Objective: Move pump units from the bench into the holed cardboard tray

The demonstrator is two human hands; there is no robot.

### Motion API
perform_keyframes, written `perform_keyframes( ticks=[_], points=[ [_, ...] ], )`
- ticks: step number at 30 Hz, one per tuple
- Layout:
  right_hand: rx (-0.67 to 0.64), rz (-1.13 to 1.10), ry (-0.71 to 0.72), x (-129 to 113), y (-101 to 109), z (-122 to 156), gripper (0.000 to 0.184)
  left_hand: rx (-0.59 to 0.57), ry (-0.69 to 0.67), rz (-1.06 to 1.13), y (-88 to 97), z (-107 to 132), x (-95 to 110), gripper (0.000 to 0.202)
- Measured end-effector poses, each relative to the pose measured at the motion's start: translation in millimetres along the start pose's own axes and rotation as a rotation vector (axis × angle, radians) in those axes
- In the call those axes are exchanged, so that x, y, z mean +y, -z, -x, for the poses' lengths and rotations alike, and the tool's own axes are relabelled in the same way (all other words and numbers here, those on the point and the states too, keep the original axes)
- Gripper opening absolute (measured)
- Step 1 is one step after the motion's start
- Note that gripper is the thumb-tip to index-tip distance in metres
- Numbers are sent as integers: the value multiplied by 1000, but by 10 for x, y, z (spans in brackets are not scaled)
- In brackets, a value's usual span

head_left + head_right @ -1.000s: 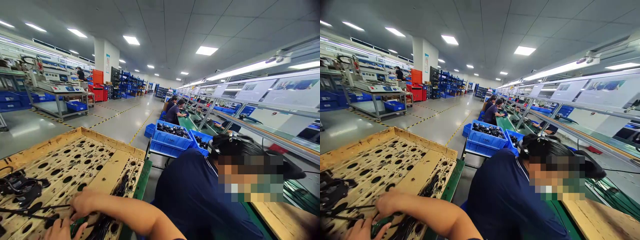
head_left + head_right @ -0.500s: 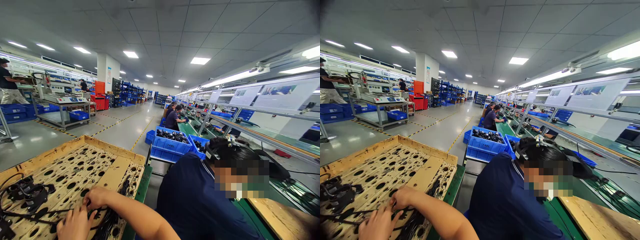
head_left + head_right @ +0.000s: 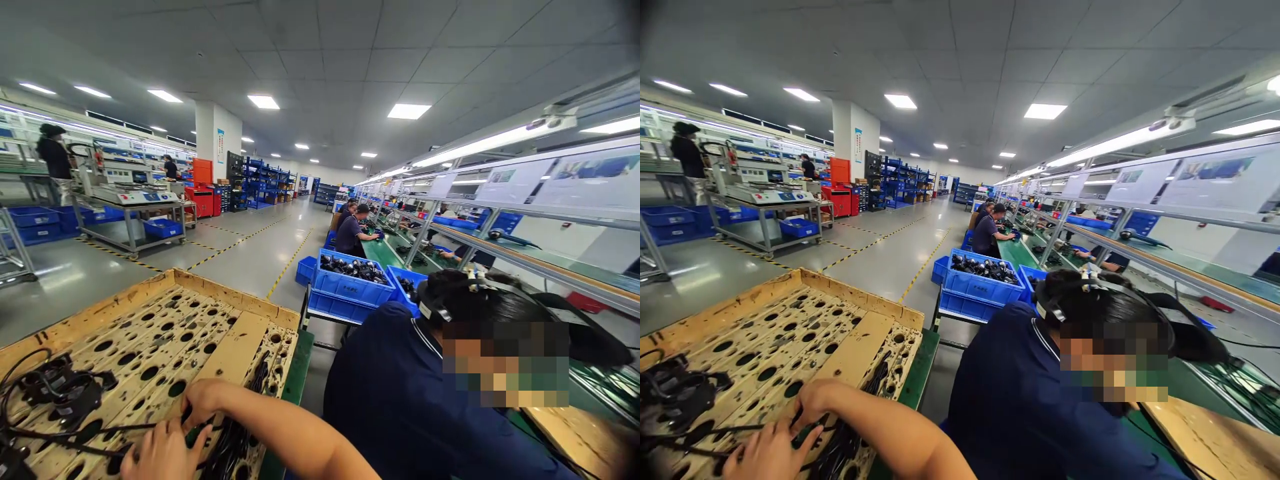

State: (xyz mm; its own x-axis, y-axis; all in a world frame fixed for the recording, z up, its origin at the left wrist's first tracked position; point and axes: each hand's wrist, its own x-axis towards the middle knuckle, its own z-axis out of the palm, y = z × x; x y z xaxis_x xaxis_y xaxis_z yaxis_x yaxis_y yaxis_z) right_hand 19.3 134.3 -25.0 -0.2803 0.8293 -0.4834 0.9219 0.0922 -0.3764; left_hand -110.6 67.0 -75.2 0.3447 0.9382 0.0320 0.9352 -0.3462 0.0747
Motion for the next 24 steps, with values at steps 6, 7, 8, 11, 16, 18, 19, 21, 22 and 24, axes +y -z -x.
perform_keyframes(
  ticks=[6,7,8,11,16,18,19,21,22,24],
  points=[
    [52,-95,101,95,-75,209,28,-116,114,64,298,28,156,50],
    [46,-101,131,127,-94,217,28,-113,125,103,322,45,169,54],
    [44,-111,162,162,-110,211,27,-106,132,133,329,59,178,55],
    [11,-144,237,251,-133,154,27,-77,191,177,272,95,195,56],
    [61,-150,137,247,-174,125,37,-11,193,169,187,169,235,54],
    [92,-155,72,227,-192,108,47,4,191,182,206,187,236,49],
    [94,-164,53,224,-196,98,48,5,187,188,218,194,231,47],
    [81,-192,38,234,-194,84,46,11,178,196,226,207,214,42],
    [71,-210,41,247,-188,85,44,18,173,201,220,214,204,39],
    [48,-250,58,284,-173,101,39,49,163,206,196,232,186,35]
  ],
)
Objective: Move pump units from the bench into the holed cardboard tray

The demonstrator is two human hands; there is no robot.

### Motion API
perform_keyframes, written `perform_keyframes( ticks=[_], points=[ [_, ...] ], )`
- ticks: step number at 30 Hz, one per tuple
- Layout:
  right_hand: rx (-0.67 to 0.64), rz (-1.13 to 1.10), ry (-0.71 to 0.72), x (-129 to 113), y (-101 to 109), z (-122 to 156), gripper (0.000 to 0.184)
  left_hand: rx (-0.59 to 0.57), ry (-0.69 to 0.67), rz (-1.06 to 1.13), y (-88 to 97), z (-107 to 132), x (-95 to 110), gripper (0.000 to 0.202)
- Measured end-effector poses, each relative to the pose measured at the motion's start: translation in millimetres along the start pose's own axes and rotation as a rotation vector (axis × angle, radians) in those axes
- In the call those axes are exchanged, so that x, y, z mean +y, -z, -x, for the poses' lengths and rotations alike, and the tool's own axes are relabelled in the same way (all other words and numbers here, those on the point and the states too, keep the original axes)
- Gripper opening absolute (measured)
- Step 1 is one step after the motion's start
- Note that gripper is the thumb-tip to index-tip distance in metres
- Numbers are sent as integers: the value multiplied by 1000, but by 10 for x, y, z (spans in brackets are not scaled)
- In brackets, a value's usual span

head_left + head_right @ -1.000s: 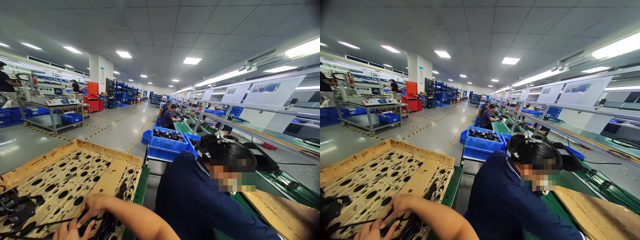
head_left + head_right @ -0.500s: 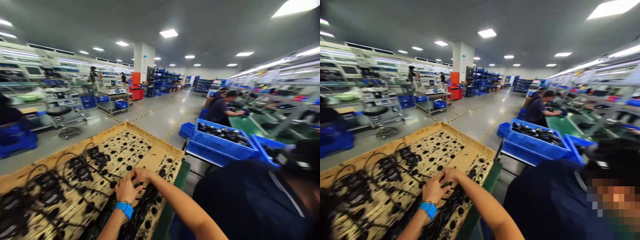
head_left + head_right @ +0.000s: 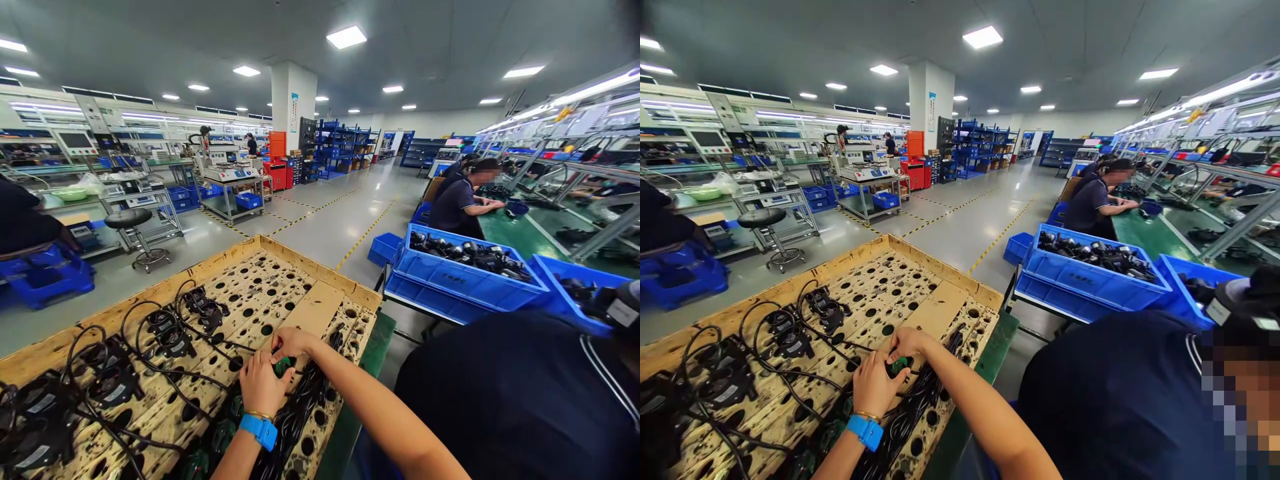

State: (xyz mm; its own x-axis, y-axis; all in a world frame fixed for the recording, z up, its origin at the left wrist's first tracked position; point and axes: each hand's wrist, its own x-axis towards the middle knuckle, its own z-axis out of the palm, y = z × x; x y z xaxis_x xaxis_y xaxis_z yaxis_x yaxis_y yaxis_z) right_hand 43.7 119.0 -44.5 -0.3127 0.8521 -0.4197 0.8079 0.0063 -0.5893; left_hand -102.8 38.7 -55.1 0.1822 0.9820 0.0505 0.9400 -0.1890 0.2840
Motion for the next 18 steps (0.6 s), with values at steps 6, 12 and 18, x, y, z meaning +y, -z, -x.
perform_keyframes(
  ticks=[6,12,18],
  points=[
    [-20,-42,13,46,19,27,38,-17,0,-33,12,36,-20,34],
    [-20,57,-87,-58,-68,-176,35,-55,-21,-93,55,15,-3,36],
    [-19,13,-14,-64,62,-7,36,-76,-11,-115,39,-31,-6,39]
  ],
)
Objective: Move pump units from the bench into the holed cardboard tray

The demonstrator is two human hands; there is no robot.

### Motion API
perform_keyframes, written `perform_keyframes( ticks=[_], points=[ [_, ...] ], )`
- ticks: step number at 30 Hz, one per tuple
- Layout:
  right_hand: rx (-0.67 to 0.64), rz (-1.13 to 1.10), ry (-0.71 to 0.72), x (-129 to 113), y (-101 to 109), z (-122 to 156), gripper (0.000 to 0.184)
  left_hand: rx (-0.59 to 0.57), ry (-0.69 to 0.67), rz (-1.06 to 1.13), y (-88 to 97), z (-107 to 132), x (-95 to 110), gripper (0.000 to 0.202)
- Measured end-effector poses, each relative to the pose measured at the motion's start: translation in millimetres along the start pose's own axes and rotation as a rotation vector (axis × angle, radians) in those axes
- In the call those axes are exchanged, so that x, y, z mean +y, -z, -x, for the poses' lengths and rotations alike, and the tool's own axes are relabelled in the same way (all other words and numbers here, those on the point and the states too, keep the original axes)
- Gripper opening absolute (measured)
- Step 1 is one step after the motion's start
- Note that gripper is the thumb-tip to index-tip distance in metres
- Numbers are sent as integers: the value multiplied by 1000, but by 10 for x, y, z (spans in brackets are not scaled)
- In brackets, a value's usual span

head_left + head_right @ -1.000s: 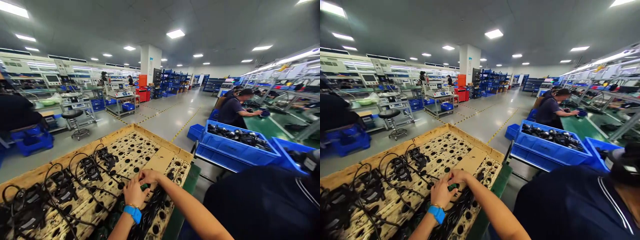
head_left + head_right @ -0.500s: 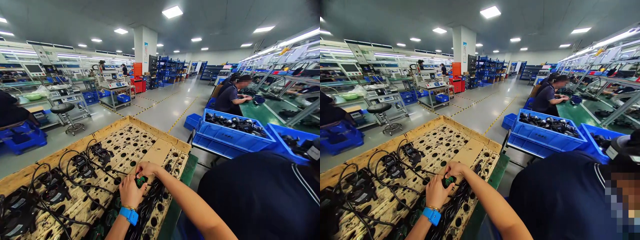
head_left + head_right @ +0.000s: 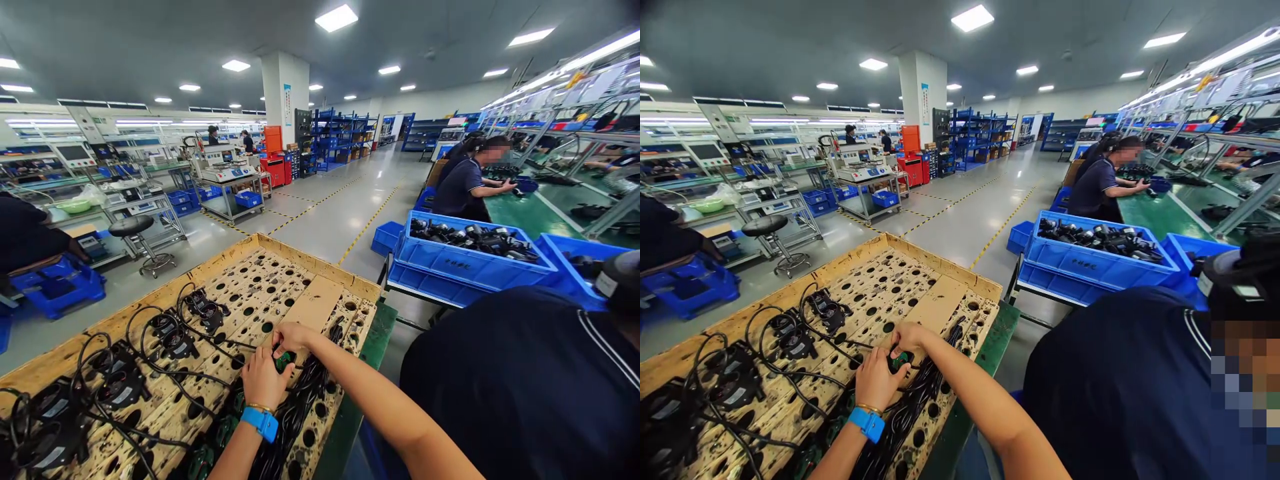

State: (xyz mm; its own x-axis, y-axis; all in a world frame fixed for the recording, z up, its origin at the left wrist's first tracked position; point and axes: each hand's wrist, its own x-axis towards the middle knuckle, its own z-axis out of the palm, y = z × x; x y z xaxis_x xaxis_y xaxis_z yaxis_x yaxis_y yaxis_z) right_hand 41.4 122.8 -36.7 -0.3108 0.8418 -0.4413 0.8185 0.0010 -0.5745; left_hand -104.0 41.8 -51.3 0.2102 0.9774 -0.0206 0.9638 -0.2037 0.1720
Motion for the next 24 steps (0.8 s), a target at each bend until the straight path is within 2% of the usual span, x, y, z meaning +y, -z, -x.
perform_keyframes(
  ticks=[5,10,14,17,19,21,24],
  points=[
    [-26,-31,109,64,51,200,55,10,-2,2,2,3,-2,43],
    [57,-18,75,86,-76,159,67,34,-6,-6,23,11,37,40],
    [103,-31,66,97,-47,226,59,8,-7,8,28,25,19,42],
    [186,-12,73,91,-78,401,38,15,-39,73,-9,61,-117,55],
    [302,18,57,100,-190,519,22,53,-18,129,-6,46,-258,66],
    [422,48,20,134,-356,597,24,111,64,166,58,-32,-411,70],
    [488,88,0,194,-634,639,29,145,185,192,213,-222,-596,72]
  ],
)
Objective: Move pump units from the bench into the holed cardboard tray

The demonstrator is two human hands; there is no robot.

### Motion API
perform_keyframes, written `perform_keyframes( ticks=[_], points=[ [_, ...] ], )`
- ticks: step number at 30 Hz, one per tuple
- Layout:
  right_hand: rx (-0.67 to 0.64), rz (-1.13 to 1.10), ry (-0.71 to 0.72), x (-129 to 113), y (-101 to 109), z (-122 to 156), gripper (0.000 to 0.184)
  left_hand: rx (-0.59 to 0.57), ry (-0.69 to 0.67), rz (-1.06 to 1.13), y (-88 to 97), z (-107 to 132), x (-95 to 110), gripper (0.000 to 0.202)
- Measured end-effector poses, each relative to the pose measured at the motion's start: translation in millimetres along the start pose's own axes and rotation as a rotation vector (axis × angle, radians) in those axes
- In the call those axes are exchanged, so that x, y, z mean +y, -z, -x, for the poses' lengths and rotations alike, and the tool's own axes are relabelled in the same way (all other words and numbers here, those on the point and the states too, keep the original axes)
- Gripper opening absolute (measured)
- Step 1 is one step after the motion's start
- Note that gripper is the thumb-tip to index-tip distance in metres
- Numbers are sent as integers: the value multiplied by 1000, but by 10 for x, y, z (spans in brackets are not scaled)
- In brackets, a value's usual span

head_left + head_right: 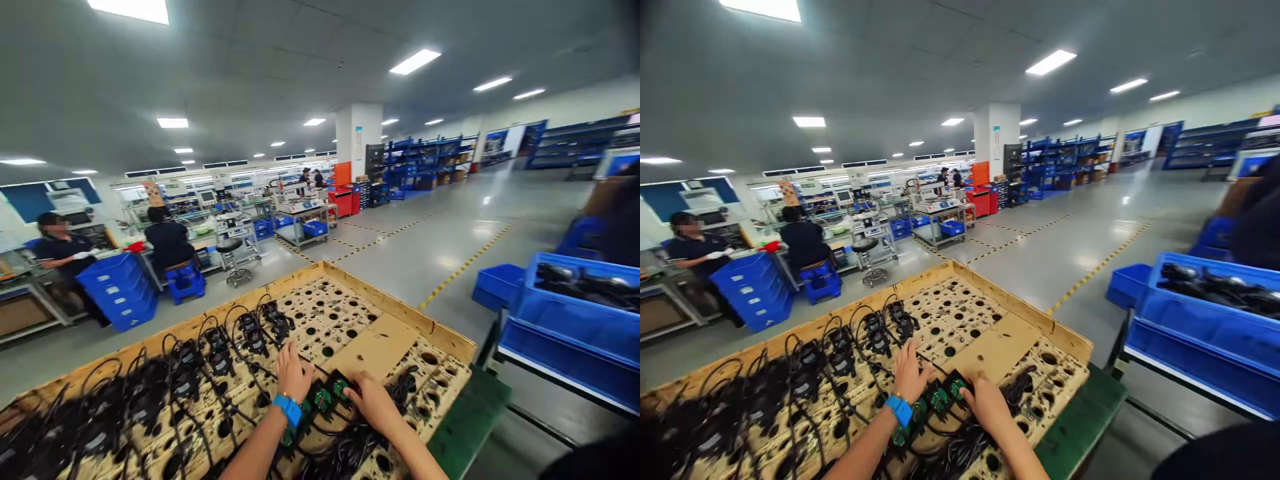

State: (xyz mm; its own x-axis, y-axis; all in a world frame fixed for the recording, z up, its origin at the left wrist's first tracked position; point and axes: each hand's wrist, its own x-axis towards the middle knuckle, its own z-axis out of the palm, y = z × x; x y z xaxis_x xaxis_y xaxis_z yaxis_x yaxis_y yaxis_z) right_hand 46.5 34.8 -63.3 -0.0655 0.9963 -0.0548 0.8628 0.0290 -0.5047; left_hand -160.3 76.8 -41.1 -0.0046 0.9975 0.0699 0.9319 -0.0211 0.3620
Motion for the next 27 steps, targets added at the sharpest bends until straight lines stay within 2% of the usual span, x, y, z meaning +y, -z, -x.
perform_keyframes(
  ticks=[2,4,7,9,11,13,15,17,19,21,24,27],
  points=[
    [24,32,-2,15,-143,67,35,-29,21,20,40,-112,-14,74],
    [60,48,0,34,-247,91,39,-81,-31,49,-2,-127,29,77],
    [180,-30,54,70,-286,125,37,-167,-194,106,-120,26,198,80],
    [336,-159,111,80,-237,251,35,-221,-317,119,-129,201,369,78],
    [519,-296,150,73,-171,521,34,-246,-425,81,-31,395,571,73],
    [669,-386,163,57,-151,907,31,-235,-532,18,152,574,790,60],
    [768,-400,171,60,-221,1341,28,-267,-698,-26,345,728,1030,47],
    [812,-355,129,116,-375,1779,22,-330,-934,-88,473,885,1303,41],
    [807,-288,2,233,-575,2227,18,-414,-1188,-173,495,1092,1611,45],
    [764,-254,-196,375,-783,2706,18,-506,-1410,-223,410,1381,1930,49],
    [707,-218,-571,531,-1073,3440,21,-599,-1656,-236,160,1956,2344,48],
    [729,-152,-938,584,-1301,4084,27,-649,-1821,-269,-124,2581,2613,46]
  ],
)
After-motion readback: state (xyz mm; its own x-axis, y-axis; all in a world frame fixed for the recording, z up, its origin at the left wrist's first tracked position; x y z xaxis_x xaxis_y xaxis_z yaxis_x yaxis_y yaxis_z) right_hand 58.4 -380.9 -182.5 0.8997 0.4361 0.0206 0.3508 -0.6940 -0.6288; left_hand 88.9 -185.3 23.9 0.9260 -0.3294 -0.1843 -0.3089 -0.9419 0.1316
